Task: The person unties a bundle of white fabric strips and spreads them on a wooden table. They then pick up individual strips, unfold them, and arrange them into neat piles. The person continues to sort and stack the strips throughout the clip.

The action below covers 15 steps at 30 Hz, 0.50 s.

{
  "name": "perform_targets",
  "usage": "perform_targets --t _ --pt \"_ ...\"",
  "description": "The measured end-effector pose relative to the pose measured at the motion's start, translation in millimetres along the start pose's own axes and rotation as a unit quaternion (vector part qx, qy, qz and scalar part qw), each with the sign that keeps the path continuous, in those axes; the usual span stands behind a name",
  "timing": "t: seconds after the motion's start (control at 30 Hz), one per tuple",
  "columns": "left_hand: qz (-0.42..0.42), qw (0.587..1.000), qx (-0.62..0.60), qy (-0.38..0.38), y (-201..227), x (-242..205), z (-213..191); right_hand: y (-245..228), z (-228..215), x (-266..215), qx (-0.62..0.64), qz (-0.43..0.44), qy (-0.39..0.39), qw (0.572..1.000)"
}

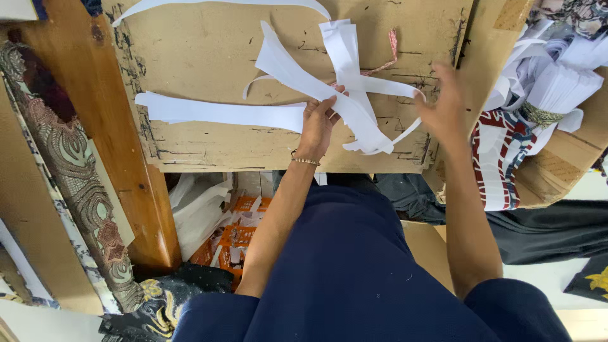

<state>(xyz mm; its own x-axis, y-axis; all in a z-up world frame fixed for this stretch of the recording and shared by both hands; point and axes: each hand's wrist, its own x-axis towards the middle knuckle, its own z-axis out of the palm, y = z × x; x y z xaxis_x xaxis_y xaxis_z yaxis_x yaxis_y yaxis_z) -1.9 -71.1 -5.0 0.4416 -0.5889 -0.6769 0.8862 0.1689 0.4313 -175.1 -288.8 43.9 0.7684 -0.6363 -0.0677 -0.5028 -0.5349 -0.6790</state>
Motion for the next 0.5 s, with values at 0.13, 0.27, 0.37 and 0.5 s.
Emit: perform_targets --t 0.13,0.27,0.37,0.5 --pt "0.005 1.0 -0.007 -0.017 1.3 5.3 3.2 -43.7 25.2 -21.2 0.064 0.023 -0.175 0.982" --pt "0.013 1.0 -0.011 -0.015 3.1 10.8 5.4 -57.9 44.4 -41.3 -0.077 -0.018 -0.19 0.979" --pt "0.026 0.999 0.0 -0.023 5.6 15.3 6.5 -45.2 44.4 -51.8 -0.051 0.06 -0.2 0.977" --pt "0.023 0.999 0.028 -0.021 10.9 18.7 8.8 -17.6 33.3 -46.1 0.053 0.124 -0.239 0.961"
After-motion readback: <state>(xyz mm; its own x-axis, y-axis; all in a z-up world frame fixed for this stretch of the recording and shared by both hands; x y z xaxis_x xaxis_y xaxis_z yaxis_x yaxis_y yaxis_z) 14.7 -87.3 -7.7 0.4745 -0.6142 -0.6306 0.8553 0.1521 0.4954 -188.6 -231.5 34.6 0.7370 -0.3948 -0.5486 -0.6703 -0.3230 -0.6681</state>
